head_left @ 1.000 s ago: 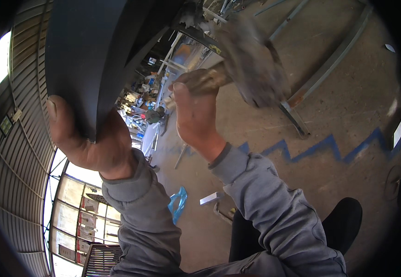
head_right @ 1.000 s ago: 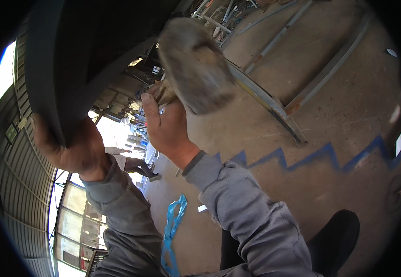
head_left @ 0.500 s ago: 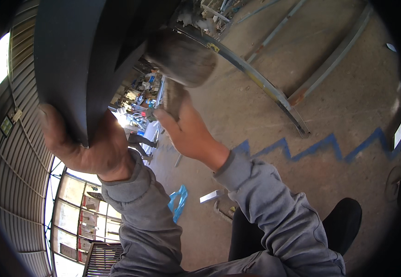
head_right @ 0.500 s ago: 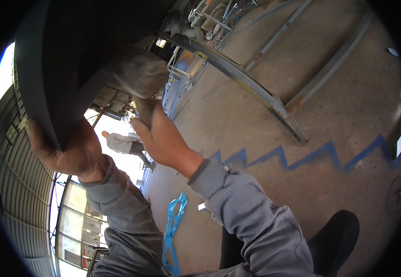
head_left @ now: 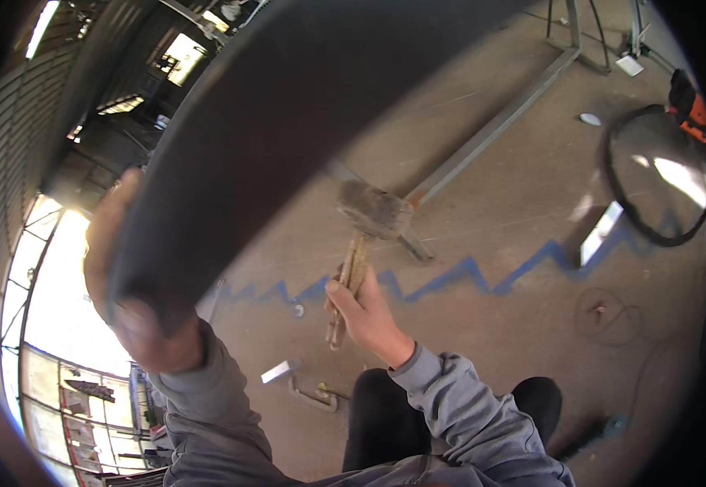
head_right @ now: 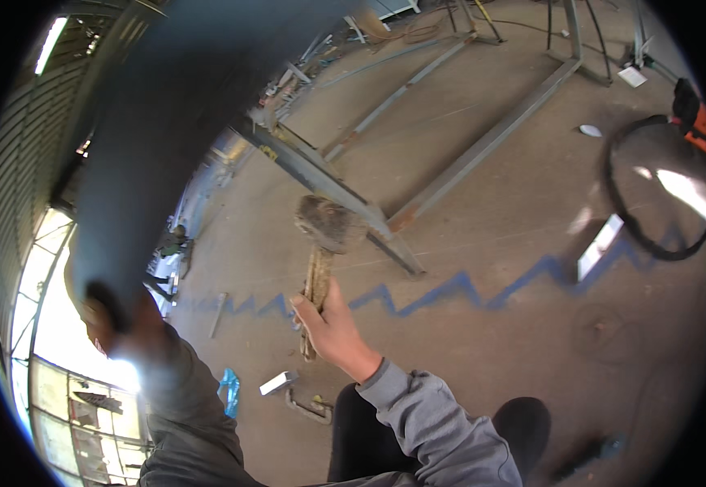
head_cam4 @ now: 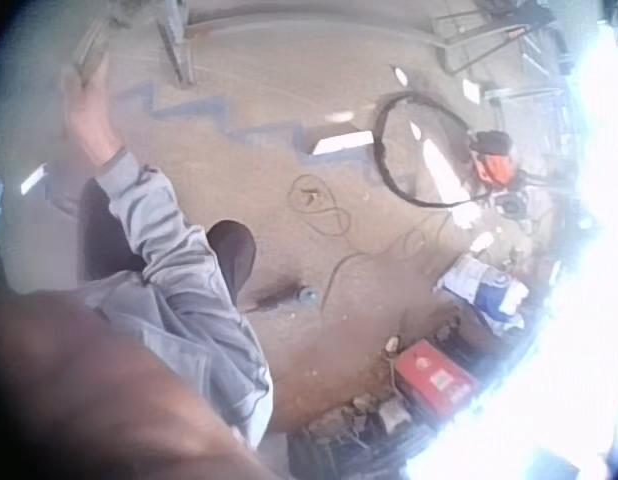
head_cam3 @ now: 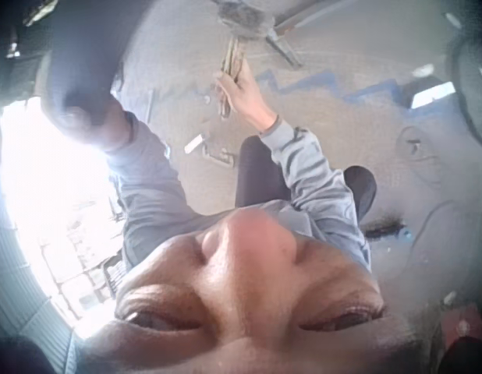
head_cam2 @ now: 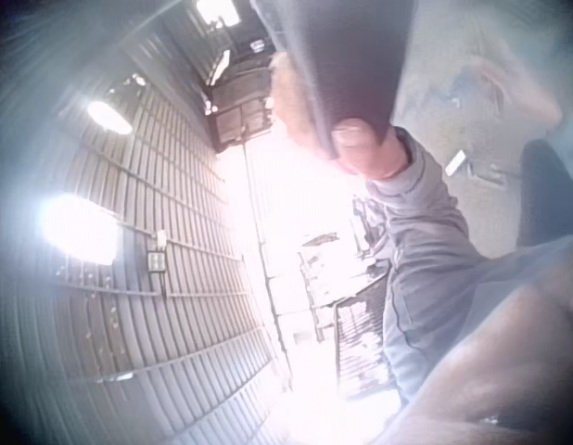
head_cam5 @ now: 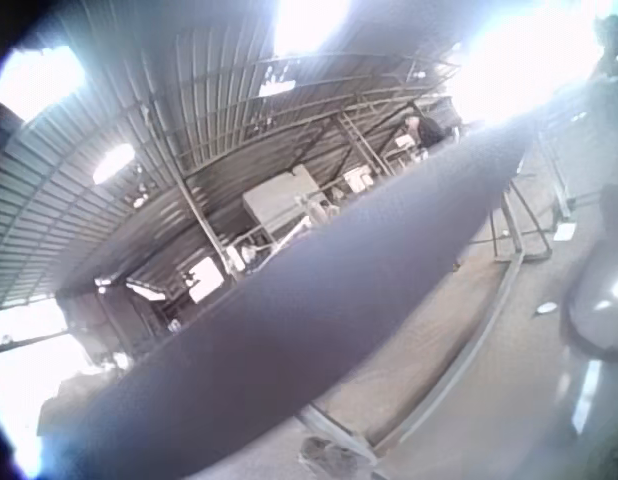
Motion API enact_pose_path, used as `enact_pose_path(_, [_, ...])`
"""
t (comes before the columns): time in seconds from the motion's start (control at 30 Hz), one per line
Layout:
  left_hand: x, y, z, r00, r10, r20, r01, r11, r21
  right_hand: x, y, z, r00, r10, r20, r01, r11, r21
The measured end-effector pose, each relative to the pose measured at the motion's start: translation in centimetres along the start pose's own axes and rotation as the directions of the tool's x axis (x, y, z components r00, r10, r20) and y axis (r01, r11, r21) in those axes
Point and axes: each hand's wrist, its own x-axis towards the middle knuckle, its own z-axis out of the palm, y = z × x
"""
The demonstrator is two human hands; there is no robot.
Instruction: The person marks a large curved metal panel with a set square and marker, then uses a hammer to tap and align the panel's edges. The person handles the panel, set square, marker, and hammer while working in a workshop.
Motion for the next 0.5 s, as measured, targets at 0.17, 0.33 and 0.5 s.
enact_pose_path(0.17, [2.5, 2.8, -0.3, 0.969, -0.017, 0.248, -0.019, 0.99, 0.142, -4.6, -10.5, -1.7, 0.927, 0.165, -0.336, -0.113, 0.979, 0.169])
enact_pose_path(0.33, [5.2, 4.5, -0.8, 0.923, -0.097, 0.373, 0.018, 0.977, 0.21, -11.2, -20.4, -2.9, 0.775, 0.187, -0.604, -0.227, 0.974, 0.011])
enact_pose_path(0.5, [9.4, 8.3, -1.5, 0.803, -0.332, 0.495, 0.164, 0.922, 0.351, -19.5, -32.7, -0.3, 0.688, 0.229, -0.689, -0.41, 0.905, -0.109])
